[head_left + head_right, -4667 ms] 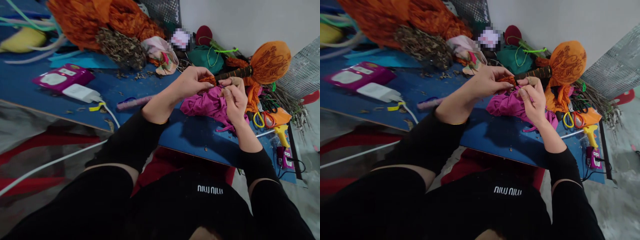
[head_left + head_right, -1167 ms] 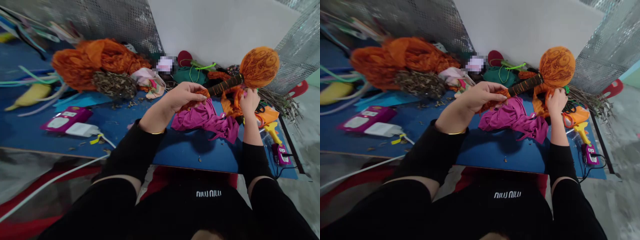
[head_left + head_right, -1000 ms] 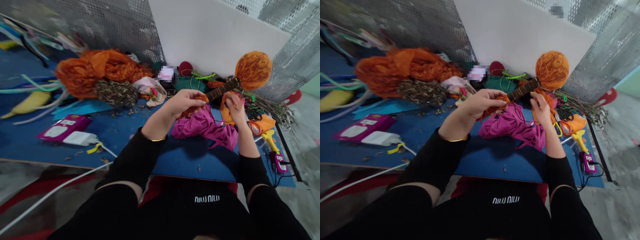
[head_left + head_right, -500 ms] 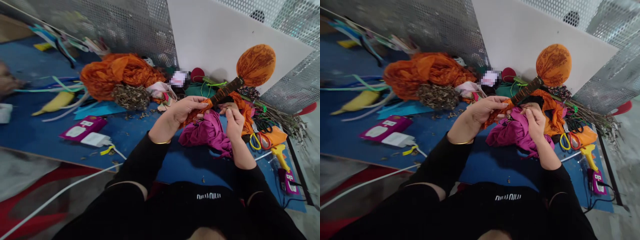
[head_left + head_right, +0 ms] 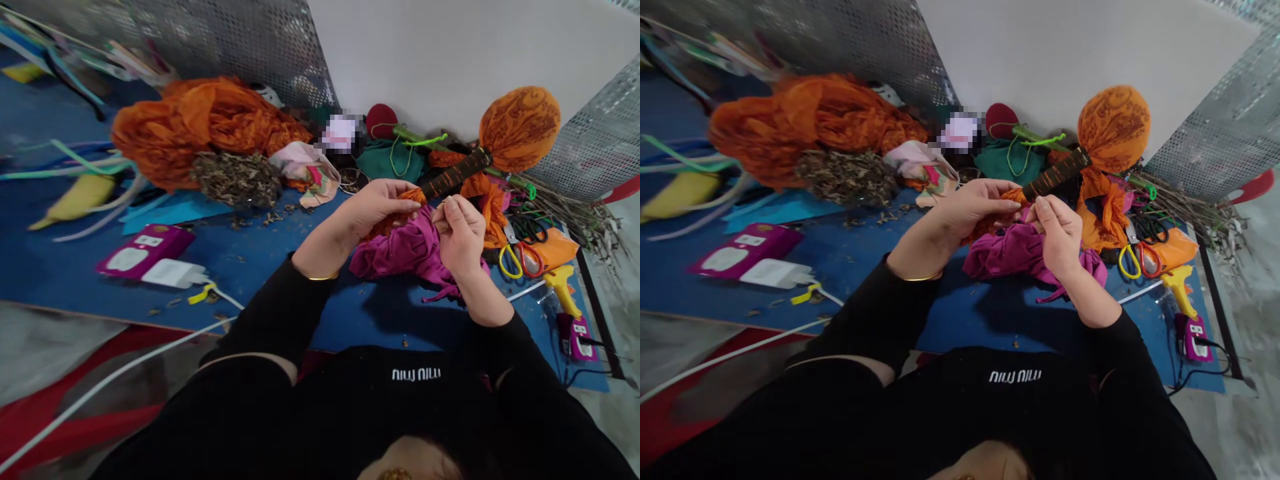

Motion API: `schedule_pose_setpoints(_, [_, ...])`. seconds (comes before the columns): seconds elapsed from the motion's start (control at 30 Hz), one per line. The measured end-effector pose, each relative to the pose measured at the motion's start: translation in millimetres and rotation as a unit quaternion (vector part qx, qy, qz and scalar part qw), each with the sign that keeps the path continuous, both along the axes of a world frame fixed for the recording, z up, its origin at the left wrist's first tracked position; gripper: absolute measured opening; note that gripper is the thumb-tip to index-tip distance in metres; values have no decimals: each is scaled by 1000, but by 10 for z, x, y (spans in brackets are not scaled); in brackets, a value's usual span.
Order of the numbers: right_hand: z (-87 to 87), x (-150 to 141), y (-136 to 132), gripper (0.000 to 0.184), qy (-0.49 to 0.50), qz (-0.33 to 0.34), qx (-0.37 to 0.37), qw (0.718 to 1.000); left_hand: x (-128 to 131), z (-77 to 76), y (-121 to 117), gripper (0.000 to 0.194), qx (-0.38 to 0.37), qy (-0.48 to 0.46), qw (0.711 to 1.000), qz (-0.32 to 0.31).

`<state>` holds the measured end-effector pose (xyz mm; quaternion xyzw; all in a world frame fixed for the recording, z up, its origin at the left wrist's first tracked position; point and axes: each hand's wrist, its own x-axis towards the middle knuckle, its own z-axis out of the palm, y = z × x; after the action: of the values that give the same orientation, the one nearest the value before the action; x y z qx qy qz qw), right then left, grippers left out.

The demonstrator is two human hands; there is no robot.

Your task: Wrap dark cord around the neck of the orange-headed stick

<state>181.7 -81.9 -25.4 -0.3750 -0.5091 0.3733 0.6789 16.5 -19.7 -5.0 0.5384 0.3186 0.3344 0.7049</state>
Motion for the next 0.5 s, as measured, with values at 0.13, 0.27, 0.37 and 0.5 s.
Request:
schedule_pose_setpoints(0.13, [-18,-66,-113,51,-19,-16,39,999,62,-55,0,37,25,3,999,35])
schedule_pose_setpoints(0.27, [-36,-129,-156,54,-55,-40,67,995,129,-123,33,34,32,25,998,42])
schedule_pose_setpoints(0.37, [3,-70,-122,56,-106,-26,63,992,158,-145,50,24,78,60,994,45])
schedule_pose_setpoints(0.5, [148,160,-38,50,-223,16,115,968,141,-157,79,20,154,132,978,55])
